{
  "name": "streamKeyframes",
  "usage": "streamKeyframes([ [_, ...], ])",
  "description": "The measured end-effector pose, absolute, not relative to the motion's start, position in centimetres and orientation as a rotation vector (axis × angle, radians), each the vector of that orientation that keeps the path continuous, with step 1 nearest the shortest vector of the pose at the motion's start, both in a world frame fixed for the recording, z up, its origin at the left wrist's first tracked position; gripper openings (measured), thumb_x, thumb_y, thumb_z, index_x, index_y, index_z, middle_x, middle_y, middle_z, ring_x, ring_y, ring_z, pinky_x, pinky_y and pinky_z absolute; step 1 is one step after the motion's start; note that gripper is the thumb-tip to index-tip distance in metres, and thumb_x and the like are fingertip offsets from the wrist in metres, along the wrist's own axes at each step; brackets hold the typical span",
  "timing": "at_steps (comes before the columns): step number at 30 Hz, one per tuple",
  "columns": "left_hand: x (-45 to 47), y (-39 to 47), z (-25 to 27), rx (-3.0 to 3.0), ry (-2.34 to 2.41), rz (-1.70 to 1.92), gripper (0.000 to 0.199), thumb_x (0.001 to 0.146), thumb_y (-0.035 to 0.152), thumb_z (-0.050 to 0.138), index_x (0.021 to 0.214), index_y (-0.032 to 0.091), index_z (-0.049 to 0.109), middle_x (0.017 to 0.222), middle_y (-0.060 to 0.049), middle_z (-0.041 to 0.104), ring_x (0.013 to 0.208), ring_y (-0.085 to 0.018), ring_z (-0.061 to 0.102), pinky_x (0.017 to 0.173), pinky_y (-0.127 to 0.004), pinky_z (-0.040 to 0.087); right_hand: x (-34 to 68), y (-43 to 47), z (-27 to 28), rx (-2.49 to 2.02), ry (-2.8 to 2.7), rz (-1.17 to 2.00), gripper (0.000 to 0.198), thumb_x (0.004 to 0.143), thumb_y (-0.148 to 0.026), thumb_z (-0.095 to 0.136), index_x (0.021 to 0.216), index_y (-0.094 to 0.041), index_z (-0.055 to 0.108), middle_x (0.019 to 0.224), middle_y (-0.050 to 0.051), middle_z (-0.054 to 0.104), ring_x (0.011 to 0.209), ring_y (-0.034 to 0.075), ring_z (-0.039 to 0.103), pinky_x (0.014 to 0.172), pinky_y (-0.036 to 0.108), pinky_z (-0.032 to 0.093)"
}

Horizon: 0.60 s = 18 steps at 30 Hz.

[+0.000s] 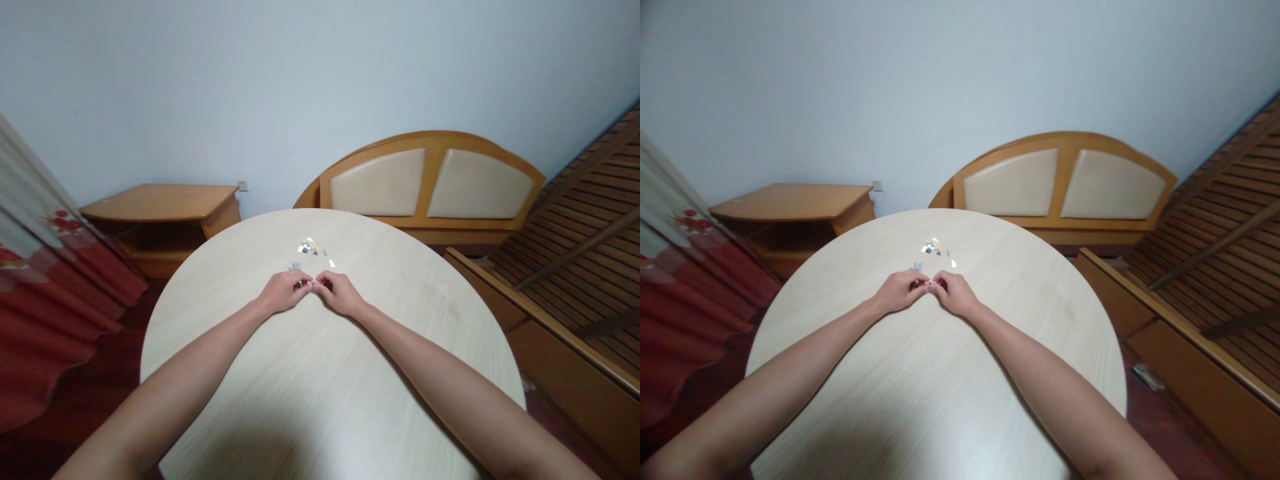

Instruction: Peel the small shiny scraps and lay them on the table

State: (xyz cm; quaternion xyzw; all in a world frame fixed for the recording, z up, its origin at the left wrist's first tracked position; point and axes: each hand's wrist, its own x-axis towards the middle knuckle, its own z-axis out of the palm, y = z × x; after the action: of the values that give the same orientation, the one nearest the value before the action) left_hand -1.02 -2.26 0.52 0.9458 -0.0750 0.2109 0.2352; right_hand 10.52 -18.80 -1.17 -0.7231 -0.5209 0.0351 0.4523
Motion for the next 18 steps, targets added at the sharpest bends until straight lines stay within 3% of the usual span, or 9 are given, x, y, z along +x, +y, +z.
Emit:
streamKeyframes([
  [12, -0.98, -2.27, 0.44, 2.616, -0.186, 0.549, 0.025, 0.094, 0.036, 0.054, 0.089, 0.019, 0.072, 0.084, -0.004, 0.073, 0.075, -0.016, 0.064, 0.07, -0.026, 0.044, 10.47, -18.99, -1.07, -1.8, -1.333, 0.088, 0.019, 0.09, -0.035, 0.063, 0.085, -0.017, 0.067, 0.068, 0.002, 0.064, 0.061, 0.015, 0.055, 0.058, 0.025, 0.039],
  [18, -1.07, -2.17, 0.62, 2.716, 0.015, 0.461, 0.016, 0.084, 0.027, 0.057, 0.079, 0.018, 0.069, 0.073, -0.002, 0.069, 0.067, -0.015, 0.059, 0.063, -0.025, 0.04, 10.48, -18.95, -1.22, -1.799, -1.339, 0.092, 0.01, 0.087, -0.025, 0.063, 0.09, -0.016, 0.068, 0.07, 0.002, 0.066, 0.062, 0.014, 0.056, 0.06, 0.025, 0.04],
])
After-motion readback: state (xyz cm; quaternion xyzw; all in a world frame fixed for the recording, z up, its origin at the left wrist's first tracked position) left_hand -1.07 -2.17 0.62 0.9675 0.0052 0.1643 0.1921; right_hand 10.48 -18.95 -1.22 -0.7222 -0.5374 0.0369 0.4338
